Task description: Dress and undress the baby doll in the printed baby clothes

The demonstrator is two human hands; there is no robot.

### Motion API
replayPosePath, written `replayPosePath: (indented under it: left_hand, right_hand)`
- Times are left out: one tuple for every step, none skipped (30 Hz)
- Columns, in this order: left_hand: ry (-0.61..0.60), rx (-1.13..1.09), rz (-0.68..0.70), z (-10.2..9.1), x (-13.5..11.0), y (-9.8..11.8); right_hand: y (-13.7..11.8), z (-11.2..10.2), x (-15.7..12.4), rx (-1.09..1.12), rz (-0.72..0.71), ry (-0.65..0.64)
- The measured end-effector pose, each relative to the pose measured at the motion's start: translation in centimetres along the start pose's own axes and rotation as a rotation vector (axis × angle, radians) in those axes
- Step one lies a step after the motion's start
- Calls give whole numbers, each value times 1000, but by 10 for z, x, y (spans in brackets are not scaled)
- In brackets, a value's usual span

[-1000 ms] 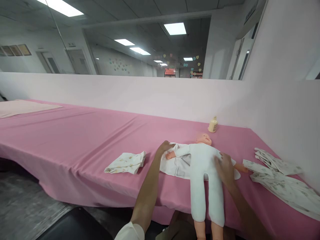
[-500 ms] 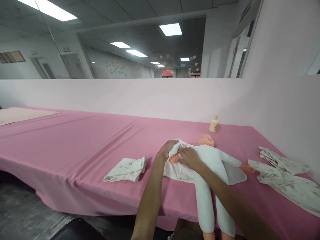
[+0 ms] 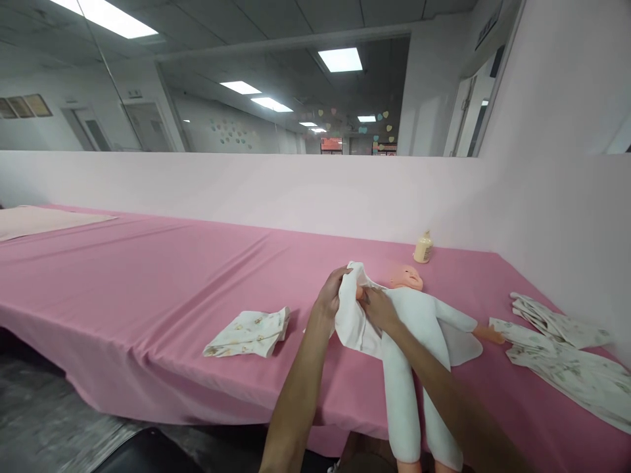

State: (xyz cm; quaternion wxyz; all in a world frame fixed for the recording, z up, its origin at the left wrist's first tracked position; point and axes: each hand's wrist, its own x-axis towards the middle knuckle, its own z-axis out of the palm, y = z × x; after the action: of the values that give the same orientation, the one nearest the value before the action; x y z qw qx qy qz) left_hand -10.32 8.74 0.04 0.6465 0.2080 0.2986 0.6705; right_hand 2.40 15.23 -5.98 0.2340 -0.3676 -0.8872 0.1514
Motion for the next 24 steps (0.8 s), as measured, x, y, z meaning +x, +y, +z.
replayPosePath:
  left_hand:
    - [-30,0,1,1,1,-2]
    - [-64,-1,6,2,2,-4]
    - [-97,1,21,2,3,-5]
    - [-126,12,42,2,3,-7]
    - [-149,34,66,1,4,-8]
    - [-168,64,89,1,4,-9]
    - [-182,99,105,1,4,-10]
    - [-187,139,116,2,4,-10]
    - [-183,182,122,3,3,-11]
    - [-172,227,124,4,3,-11]
    - [-160,271,127,6,2,-11]
    - [-153,317,125,8,1,-12]
    - [-156,366,118,9,0,-12]
    - [-167,414,105,11,-1,-13]
    - [-179,462,87,13,-2,-15]
    - [-185,506,69,14,-2,-16]
    - [-178,540,56,14,-1,-17]
    - [-151,561,57,14,0,-18]
    - [-107,568,74,14,2,-19]
    - [-54,562,104,14,4,-19]
    - [-4,546,142,15,5,-20]
    - [38,527,179,16,6,-20]
    - [65,512,208,17,6,-21]
    - [78,505,224,20,4,-22]
  right_hand:
    - [-1,1,0,-28,10,-13]
    - [-2,1,0,-55,17,-28]
    - [-2,1,-1,-77,22,-43]
    - [-2,1,-1,-94,23,-54]
    - [-2,2,-2,-107,25,-62]
    - [-2,1,-2,-115,24,-66]
    - [-2,1,-2,-118,24,-67]
    - [-1,1,-1,-119,23,-67]
    - [0,2,0,-118,24,-67]
    - [1,2,1,-114,28,-68]
    - [3,2,3,-108,34,-69]
    - [4,2,5,-99,39,-71]
    - [6,2,7,-86,41,-75]
    - [7,3,8,-72,38,-82]
    - [8,2,9,-56,27,-93]
    - [9,2,9,-38,9,-105]
    - [9,2,9,-22,-13,-116]
    - [9,1,7,-7,-37,-127]
    - [9,0,6,10,-60,-135]
    - [8,-1,4,34,-80,-135]
    - [8,-2,3,59,-93,-128]
    - [8,-3,1,82,-100,-118]
    - [9,-4,0,105,-96,-100]
    - [10,-4,0,127,-81,-75]
